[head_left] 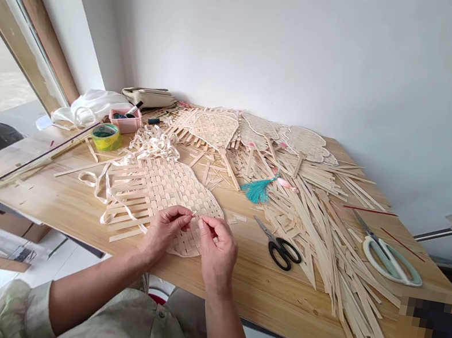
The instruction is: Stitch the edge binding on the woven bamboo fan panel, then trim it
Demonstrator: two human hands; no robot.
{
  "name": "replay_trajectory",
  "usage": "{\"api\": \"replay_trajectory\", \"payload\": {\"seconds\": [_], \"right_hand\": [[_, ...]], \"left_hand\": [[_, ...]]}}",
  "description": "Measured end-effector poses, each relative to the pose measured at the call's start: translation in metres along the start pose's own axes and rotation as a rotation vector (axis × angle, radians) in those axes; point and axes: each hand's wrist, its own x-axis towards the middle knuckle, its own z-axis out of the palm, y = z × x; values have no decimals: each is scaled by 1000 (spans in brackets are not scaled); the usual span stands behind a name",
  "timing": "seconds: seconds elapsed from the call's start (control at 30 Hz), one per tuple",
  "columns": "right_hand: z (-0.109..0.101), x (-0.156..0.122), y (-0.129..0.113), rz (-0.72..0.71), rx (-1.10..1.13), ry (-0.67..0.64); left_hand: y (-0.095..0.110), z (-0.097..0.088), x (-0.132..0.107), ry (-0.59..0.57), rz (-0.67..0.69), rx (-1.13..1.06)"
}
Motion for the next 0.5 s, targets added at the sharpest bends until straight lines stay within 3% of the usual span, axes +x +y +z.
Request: {"api": "replay_trajectory", "payload": {"seconds": [0.5], "right_hand": [[0,0,-2,-8,4,2]], "left_hand": [[1,0,0,-19,7,12]]}}
